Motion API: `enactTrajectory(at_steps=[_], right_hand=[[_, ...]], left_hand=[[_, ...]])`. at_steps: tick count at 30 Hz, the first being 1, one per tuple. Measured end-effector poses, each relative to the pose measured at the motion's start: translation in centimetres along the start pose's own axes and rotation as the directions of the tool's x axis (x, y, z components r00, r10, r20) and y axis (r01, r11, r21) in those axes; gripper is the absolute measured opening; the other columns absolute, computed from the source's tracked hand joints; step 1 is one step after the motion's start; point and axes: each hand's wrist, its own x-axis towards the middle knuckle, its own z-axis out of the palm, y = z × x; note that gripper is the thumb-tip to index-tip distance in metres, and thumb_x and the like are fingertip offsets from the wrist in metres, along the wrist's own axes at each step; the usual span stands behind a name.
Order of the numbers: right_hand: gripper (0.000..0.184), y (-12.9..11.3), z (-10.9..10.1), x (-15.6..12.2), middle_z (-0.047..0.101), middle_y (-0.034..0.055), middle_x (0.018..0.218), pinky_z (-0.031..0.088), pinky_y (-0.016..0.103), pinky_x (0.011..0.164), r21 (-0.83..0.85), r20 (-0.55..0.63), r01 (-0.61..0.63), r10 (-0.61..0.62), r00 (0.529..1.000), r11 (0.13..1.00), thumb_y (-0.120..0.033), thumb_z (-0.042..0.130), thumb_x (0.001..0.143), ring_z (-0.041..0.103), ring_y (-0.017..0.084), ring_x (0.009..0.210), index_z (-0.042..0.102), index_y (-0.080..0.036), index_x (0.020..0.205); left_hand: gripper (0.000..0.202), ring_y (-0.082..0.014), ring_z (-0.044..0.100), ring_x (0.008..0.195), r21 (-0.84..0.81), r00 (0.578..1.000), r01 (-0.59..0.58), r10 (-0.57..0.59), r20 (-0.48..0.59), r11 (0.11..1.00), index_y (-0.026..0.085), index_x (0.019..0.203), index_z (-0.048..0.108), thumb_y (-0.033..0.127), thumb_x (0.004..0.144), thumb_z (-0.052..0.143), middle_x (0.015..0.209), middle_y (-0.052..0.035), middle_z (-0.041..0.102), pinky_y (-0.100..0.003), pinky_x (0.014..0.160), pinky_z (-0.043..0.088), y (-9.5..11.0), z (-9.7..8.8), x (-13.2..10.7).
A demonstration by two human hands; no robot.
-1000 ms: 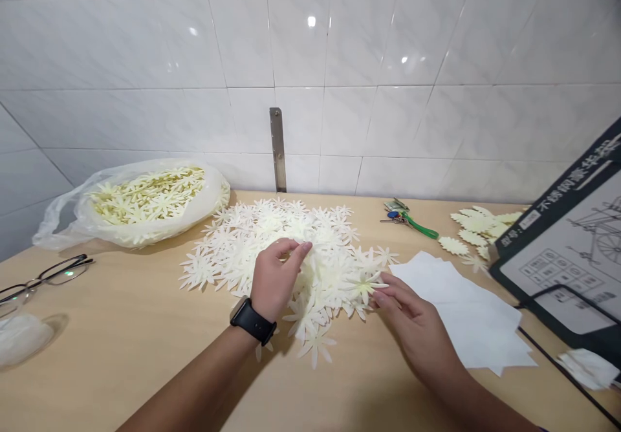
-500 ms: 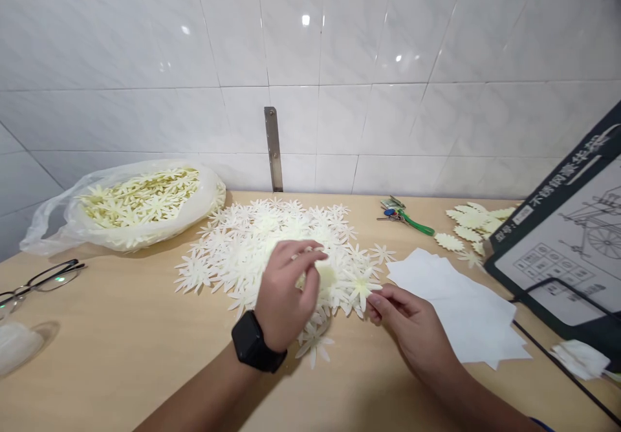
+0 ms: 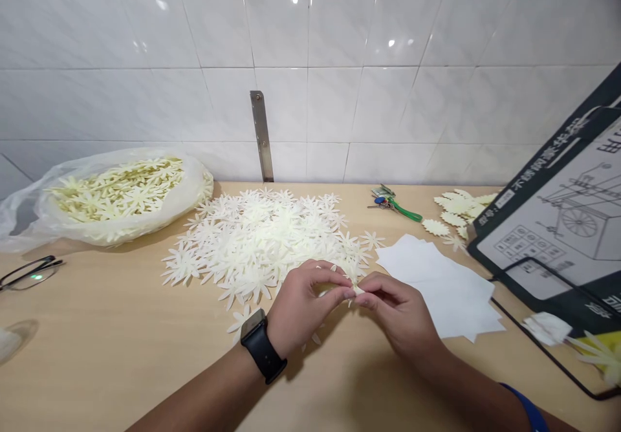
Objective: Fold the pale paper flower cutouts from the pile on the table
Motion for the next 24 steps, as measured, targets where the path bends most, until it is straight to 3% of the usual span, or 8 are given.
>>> enactTrajectory(at_steps=[7, 11, 14, 17, 19, 21, 24], right_hand=[[0.02, 0.0, 0.0, 0.0, 0.061, 0.0005, 0.066, 0.044, 0.026, 0.061, 0.009, -0.009, -0.016, 0.016, 1.0, 1.0, -0.034, 0.069, 0.082, 0.055, 0.016, 0.064, 0.066, -0.02, 0.067], [0.026, 0.0, -0.1, 0.0, 0.059, 0.0004, 0.066, 0.046, 0.026, 0.061, 0.036, -0.02, -0.088, 0.088, 0.996, 0.996, -0.038, 0.064, 0.086, 0.055, 0.016, 0.065, 0.063, -0.02, 0.067], [0.027, 0.0, -0.1, 0.1, 0.059, 0.0009, 0.067, 0.047, 0.027, 0.062, 0.067, -0.022, -0.129, 0.131, 0.991, 0.989, -0.041, 0.062, 0.087, 0.054, 0.016, 0.065, 0.063, -0.019, 0.07], [0.027, 0.0, -0.1, 0.3, 0.06, 0.0021, 0.07, 0.048, 0.028, 0.063, 0.126, -0.006, -0.159, 0.162, 0.987, 0.979, -0.043, 0.06, 0.088, 0.055, 0.016, 0.066, 0.065, -0.019, 0.075], [0.027, 0.2, 0.0, 0.4, 0.061, 0.0027, 0.072, 0.048, 0.028, 0.064, 0.167, 0.006, -0.182, 0.184, 0.983, 0.969, -0.044, 0.061, 0.087, 0.055, 0.016, 0.066, 0.066, -0.018, 0.079], [0.027, 0.3, 0.0, 0.5, 0.062, 0.0028, 0.073, 0.048, 0.028, 0.064, 0.186, 0.011, -0.201, 0.203, 0.979, 0.962, -0.044, 0.063, 0.086, 0.055, 0.015, 0.066, 0.066, -0.018, 0.08], [0.027, 0.4, 0.2, 0.5, 0.061, 0.002, 0.071, 0.048, 0.027, 0.063, 0.168, 0.001, -0.204, 0.207, 0.978, 0.964, -0.043, 0.063, 0.086, 0.055, 0.015, 0.066, 0.065, -0.019, 0.076]], left_hand=[[0.013, -0.0189, 0.063, 0.091, 0.034, 0.999, -0.029, 0.03, -0.021, 0.999, 0.019, 0.075, 0.073, 0.023, 0.082, 0.063, 0.088, -0.0045, 0.07, -0.029, 0.087, 0.045, -0.1, -0.6, 0.1], [0.015, -0.0186, 0.063, 0.088, 0.061, 0.983, -0.002, 0.013, -0.186, 0.998, 0.017, 0.076, 0.07, 0.028, 0.083, 0.062, 0.089, -0.0045, 0.07, -0.029, 0.083, 0.047, -0.4, -1.9, 0.9], [0.017, -0.0194, 0.064, 0.088, 0.151, 0.932, 0.013, 0.043, -0.36, 0.989, 0.017, 0.078, 0.07, 0.031, 0.083, 0.062, 0.091, -0.0047, 0.07, -0.03, 0.083, 0.048, -1.0, -3.2, 1.6], [0.016, -0.0217, 0.063, 0.097, 0.352, 0.835, -0.038, 0.224, -0.503, 0.935, 0.019, 0.085, 0.071, 0.032, 0.082, 0.063, 0.098, -0.0057, 0.07, -0.034, 0.089, 0.048, -1.9, -4.3, 2.1], [0.016, -0.0232, 0.061, 0.102, 0.543, 0.775, -0.097, 0.406, -0.485, 0.834, 0.019, 0.092, 0.071, 0.03, 0.083, 0.064, 0.102, -0.0069, 0.069, -0.038, 0.093, 0.047, -2.2, -4.7, 2.3], [0.014, -0.0235, 0.06, 0.102, 0.686, 0.744, -0.188, 0.558, -0.368, 0.703, 0.018, 0.095, 0.07, 0.025, 0.084, 0.063, 0.101, -0.0081, 0.068, -0.039, 0.093, 0.047, -2.3, -4.7, 2.2], [0.01, -0.0213, 0.059, 0.096, 0.721, 0.731, -0.321, 0.645, -0.223, 0.614, 0.017, 0.091, 0.069, 0.018, 0.087, 0.06, 0.094, -0.0076, 0.069, -0.037, 0.087, 0.048, -1.8, -3.9, 1.5]])
